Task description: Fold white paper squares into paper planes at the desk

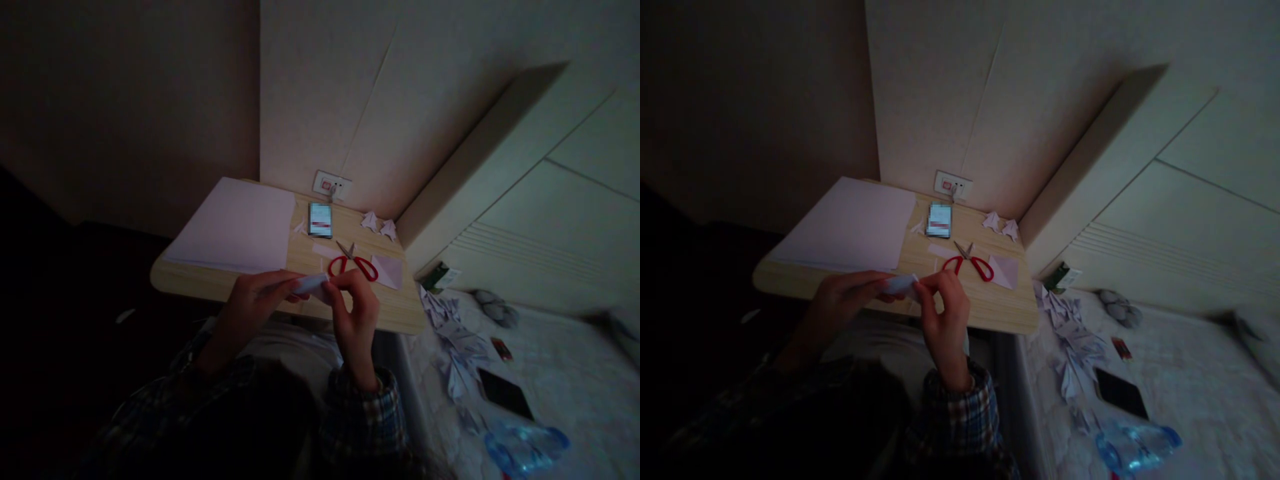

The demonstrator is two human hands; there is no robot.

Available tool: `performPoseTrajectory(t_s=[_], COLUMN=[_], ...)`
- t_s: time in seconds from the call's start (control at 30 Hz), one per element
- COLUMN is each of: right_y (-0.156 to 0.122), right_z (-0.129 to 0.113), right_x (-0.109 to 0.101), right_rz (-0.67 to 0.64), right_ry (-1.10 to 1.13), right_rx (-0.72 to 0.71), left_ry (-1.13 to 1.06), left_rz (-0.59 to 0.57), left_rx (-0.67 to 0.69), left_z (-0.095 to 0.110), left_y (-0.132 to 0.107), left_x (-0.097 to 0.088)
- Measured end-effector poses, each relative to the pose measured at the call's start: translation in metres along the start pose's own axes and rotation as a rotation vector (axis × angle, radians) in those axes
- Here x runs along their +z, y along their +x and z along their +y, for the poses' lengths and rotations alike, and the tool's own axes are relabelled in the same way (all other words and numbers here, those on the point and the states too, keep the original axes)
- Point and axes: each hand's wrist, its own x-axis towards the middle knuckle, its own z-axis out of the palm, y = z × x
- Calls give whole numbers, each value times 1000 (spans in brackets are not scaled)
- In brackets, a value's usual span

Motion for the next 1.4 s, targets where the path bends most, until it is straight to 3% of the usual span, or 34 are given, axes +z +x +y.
performPoseTrajectory(t_s=[0.2, 0.37, 0.5, 0.73, 0.97, 1.17, 1.4], right_y=[-1, -2, -3, -4, -3, -3, -1], right_z=[7, 5, 5, 7, 4, 8, 2], right_x=[0, 3, 5, 3, 4, 1, 3], right_rz=[-66, -92, -61, -31, -74, -125, -110], right_ry=[-82, -53, -6, 9, 69, 49, 73], right_rx=[9, 0, 32, 22, 74, 41, 76], left_ry=[254, 294, 239, 36, -4, -69, -146], left_rz=[-15, 208, 274, 115, 266, 144, 144], left_rx=[137, 262, 185, 93, 71, -1, 16], left_z=[-17, -14, -12, -17, -15, -12, -2], left_y=[2, -3, -3, -1, 0, 1, -3], left_x=[5, 7, 4, 7, 7, 5, 5])
